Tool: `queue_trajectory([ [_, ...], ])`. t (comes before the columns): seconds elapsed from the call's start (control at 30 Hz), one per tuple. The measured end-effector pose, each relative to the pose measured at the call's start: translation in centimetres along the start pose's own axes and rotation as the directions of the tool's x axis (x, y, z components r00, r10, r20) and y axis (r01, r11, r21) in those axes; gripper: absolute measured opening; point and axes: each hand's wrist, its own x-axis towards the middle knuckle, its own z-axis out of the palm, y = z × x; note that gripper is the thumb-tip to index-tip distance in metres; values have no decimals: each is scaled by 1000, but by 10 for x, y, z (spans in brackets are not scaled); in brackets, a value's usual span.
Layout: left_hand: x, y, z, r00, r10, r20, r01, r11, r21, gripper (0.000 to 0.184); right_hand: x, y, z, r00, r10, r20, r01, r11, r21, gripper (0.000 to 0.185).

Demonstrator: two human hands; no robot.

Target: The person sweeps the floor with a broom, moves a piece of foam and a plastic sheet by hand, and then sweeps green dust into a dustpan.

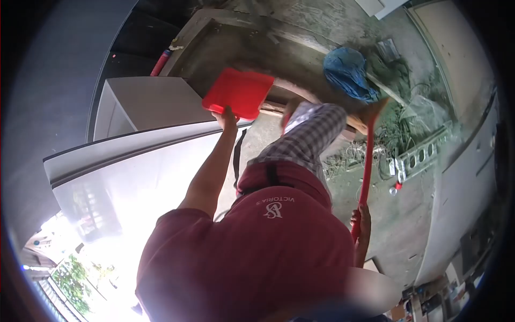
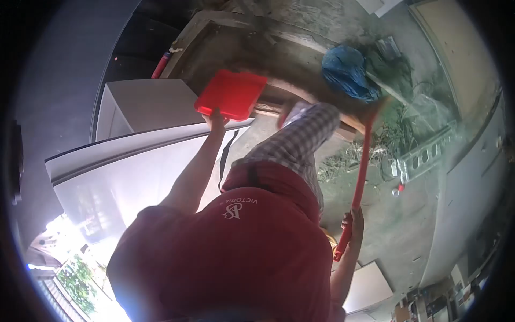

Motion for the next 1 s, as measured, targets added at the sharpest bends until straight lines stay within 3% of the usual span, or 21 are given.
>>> queue_trajectory([
  [0.03,8,-5,-7,1000,1,-13,-1,1000,-7,57,-6,-20,16,994,23,104,-19,999,-41,23],
  [0.1,25,-9,-20,989,129,-69,-107,958,267,54,-11,-59,54,953,95,286,-66,992,-110,26],
  [0.13,26,1,-24,988,133,-80,-108,959,260,54,-7,-75,77,951,93,296,-60,991,-118,26],
  [0.2,17,16,-25,979,198,-42,-152,856,493,53,8,-111,123,911,198,362,-71,939,-336,29],
  [0.23,11,25,-22,975,218,-41,-161,822,547,52,21,-130,153,889,151,432,47,909,-415,33],
  [0.33,15,19,-24,960,277,31,-233,740,631,47,76,-167,267,808,255,532,134,799,-587,46],
  [0.4,22,11,-22,968,229,105,-246,774,584,43,96,-191,374,702,226,676,344,723,-599,37],
  [0.43,21,12,-19,969,210,130,-247,787,565,42,131,-188,420,687,257,679,327,726,-606,37],
  [0.47,21,12,-14,969,192,156,-246,800,547,41,173,-185,466,590,451,670,182,734,-654,31],
  [0.5,26,6,-13,970,163,178,-235,809,539,40,177,-179,511,579,275,768,219,855,-471,28],
  [0.57,38,-5,-6,968,134,215,-231,810,539,39,247,-155,587,423,248,872,84,947,-310,22],
  [0.63,38,-8,2,975,76,207,-165,876,454,37,295,-148,660,572,387,723,-165,918,-362,23],
  [0.67,43,-12,6,974,71,217,-166,872,460,37,327,-144,664,521,335,785,-127,940,-317,27],
  [0.73,55,-21,10,973,23,228,-127,882,453,36,386,-143,638,546,241,802,-162,970,-182,28],
  [0.8,65,-31,-2,960,64,272,-173,902,397,34,343,-161,564,486,110,867,-72,994,-86,29],
  [0.87,67,-23,-18,971,-28,236,-65,924,377,33,323,-147,493,619,43,784,48,995,-93,30],
  [0.93,75,-21,-22,966,14,259,-125,900,418,33,274,-149,432,777,309,548,-335,941,-54,29],
  [1.0,78,-15,-18,952,14,306,-156,882,445,34,242,-140,365,840,130,526,-132,991,-35,29],
])
